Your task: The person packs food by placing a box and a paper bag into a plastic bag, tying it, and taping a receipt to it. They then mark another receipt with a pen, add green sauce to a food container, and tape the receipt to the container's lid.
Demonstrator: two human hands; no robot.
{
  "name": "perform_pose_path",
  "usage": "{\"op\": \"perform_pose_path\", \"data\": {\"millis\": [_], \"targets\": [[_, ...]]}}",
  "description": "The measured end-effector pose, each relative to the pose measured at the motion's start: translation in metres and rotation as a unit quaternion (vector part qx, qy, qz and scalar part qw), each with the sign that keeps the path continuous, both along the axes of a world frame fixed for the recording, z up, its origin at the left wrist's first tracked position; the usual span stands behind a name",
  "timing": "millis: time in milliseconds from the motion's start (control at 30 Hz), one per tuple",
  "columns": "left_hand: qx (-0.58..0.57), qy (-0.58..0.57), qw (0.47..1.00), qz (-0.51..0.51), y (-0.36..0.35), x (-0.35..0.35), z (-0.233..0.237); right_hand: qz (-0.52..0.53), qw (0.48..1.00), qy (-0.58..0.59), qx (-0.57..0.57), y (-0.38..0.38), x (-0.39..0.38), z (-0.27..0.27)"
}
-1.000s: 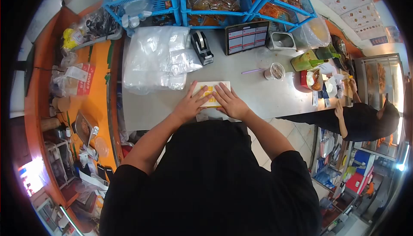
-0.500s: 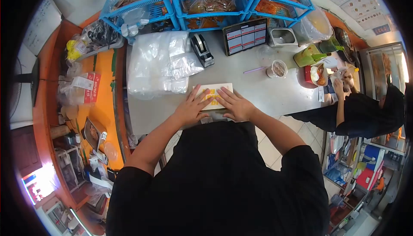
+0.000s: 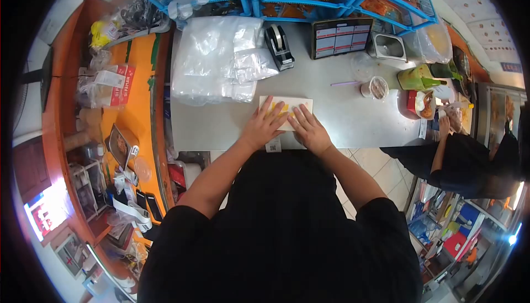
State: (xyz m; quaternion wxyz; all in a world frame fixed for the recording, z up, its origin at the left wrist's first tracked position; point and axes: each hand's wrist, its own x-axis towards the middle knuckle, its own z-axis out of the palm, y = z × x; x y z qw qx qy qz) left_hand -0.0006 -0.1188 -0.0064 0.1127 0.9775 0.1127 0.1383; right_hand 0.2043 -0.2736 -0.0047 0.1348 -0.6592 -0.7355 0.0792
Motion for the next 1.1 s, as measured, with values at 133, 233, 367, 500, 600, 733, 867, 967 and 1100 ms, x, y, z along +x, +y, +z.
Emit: {"op": "perform_pose_path", "data": {"millis": [133,233,367,500,600,733,867,967,1100], "targets": [[-0.004,0.035,0.997,0.074,-0.004,-0.035,-0.005,0.052,0.998,0.031,-0.002,0.022,-0.015,0.018],[-0.02,0.016,0.991,0.133,-0.004,-0.046,-0.002,-0.04,0.981,0.166,0.089,0.063,-0.005,0.009],[-0.043,0.04,0.988,0.146,-0.007,-0.042,0.001,-0.35,0.824,0.445,0.027,0.176,0.037,-0.005],[-0.053,0.027,0.987,0.148,-0.006,-0.043,0.001,-0.395,0.78,0.432,-0.221,0.237,0.065,0.0],[-0.046,0.033,0.989,0.14,-0.005,-0.044,0.005,-0.383,0.69,0.541,-0.291,0.239,0.08,0.011],[-0.041,0.019,0.989,0.141,-0.005,-0.044,0.002,-0.369,0.679,0.59,-0.234,0.201,0.08,0.016],[-0.045,0.017,0.989,0.14,-0.006,-0.044,-0.01,-0.284,0.78,0.555,-0.05,0.16,0.061,-0.042],[-0.031,0.049,0.989,0.136,-0.005,-0.042,0.003,-0.3,0.87,0.39,0.039,0.163,0.047,-0.048],[-0.046,0.027,0.99,0.134,-0.008,-0.032,0.004,-0.376,0.862,0.337,0.043,0.175,0.038,-0.038]]}}
